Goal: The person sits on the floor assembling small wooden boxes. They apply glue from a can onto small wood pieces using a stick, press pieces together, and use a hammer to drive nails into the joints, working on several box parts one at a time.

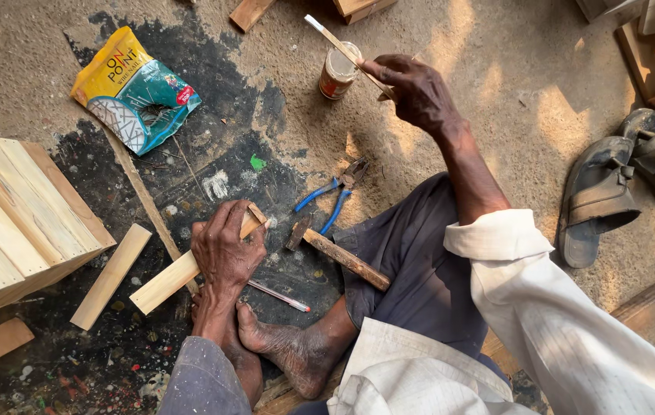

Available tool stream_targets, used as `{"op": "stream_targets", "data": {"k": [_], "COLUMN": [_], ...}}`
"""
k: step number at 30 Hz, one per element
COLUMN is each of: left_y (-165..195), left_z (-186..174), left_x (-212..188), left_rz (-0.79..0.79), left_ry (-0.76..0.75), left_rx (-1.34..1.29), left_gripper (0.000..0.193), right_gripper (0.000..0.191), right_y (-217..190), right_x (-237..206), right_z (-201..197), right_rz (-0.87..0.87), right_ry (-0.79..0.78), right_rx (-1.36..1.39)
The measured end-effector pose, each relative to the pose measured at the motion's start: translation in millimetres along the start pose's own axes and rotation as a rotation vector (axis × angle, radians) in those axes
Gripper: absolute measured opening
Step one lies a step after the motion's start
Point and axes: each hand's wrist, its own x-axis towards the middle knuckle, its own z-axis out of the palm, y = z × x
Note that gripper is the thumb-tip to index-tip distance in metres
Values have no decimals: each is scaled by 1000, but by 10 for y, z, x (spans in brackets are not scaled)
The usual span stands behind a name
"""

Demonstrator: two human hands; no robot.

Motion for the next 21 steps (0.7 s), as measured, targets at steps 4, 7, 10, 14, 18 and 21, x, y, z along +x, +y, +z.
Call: {"op": "stream_targets", "data": {"k": [4, 7, 10, 14, 18, 21], "left_y": [10, 27, 37, 39, 18, -4], "left_z": [-18, -32, -57, -60, -26, 7], "left_x": [9, 16, 14, 16, 10, -1], "left_rz": [-16, 1, -18, -53, -24, -29], "left_ry": [-23, 1, -23, -35, -18, -13], "left_rx": [8, 8, -20, -20, -6, 2], "left_gripper": [53, 51, 51, 50, 50, 50], "right_gripper": [33, 15, 4, 6, 8, 7], "right_y": [-83, -109, -202, -271, -195, -188], "right_x": [74, 73, -48, -141, -52, 33], "right_z": [28, -99, -322, -490, -418, -306], "right_rz": [-1, 64, 205, 331, 239, 224], "right_ry": [147, 317, 449, 491, 443, 384], "right_rx": [213, 350, 485, 563, 436, 377]}}
